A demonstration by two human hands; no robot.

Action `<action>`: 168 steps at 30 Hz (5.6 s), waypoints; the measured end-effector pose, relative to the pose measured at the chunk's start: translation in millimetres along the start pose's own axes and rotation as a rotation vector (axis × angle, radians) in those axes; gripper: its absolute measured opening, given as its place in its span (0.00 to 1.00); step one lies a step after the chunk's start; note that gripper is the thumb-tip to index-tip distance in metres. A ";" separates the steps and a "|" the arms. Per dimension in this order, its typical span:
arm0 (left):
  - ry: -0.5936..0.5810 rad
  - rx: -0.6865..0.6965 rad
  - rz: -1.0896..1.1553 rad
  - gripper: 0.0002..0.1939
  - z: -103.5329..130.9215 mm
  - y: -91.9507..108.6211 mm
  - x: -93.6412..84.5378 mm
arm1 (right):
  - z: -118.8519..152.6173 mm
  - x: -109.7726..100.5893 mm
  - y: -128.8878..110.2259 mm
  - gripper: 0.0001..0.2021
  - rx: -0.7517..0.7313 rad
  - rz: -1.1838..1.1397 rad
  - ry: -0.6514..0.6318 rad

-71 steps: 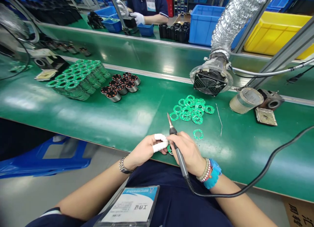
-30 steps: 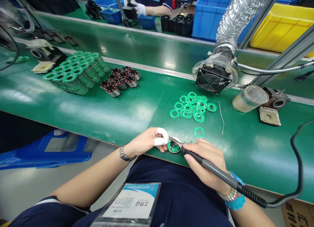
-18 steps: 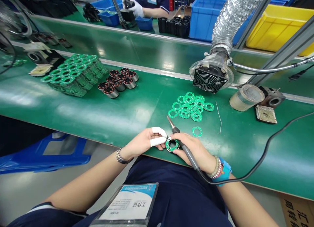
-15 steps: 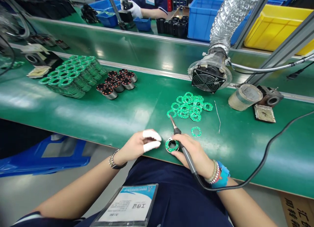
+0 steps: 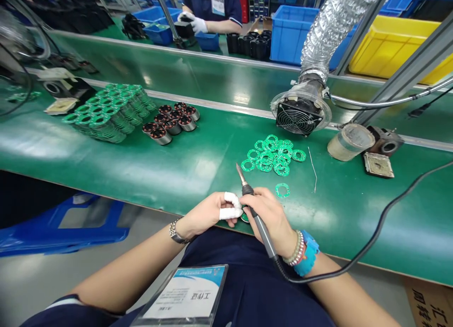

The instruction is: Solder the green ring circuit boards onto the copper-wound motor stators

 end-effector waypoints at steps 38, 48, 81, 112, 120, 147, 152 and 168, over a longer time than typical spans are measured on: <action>0.023 0.003 0.095 0.09 3.2 -11.9 -7.9 | 29.3 -38.2 0.1 0.11 0.191 -0.164 0.000; 0.045 -0.003 0.071 0.08 4.0 -10.2 -6.9 | 26.6 -39.1 -1.0 0.10 0.193 -0.163 0.008; 0.091 1.101 -1.422 0.09 36.9 13.5 21.7 | 29.9 0.2 24.6 0.19 0.172 0.042 -0.089; 0.105 0.212 -0.116 0.07 4.5 8.4 5.4 | -1.1 0.3 -2.8 0.14 -0.030 0.051 0.015; 0.119 0.133 0.069 0.10 13.0 -4.5 3.6 | 9.5 -0.7 -2.1 0.14 0.024 0.003 0.048; 0.077 0.021 0.039 0.06 9.0 -12.2 -3.0 | 29.1 -43.6 -6.5 0.10 0.126 -0.151 -0.043; 0.075 0.016 0.027 0.06 9.2 -12.8 -3.3 | 30.2 -42.1 -4.9 0.11 0.122 -0.150 -0.047; 0.078 0.018 -0.028 0.10 8.8 -14.9 -2.4 | 50.8 -143.8 68.7 0.08 0.328 0.310 0.525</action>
Point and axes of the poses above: each hand's wrist, its own z-axis away from the middle knuckle, its own x-axis out of the palm, y = z × x, the point moved 6 cm from there along -z, towards the middle knuckle, and after that the axes turned 2 degrees about z, right-handed, at the moved point
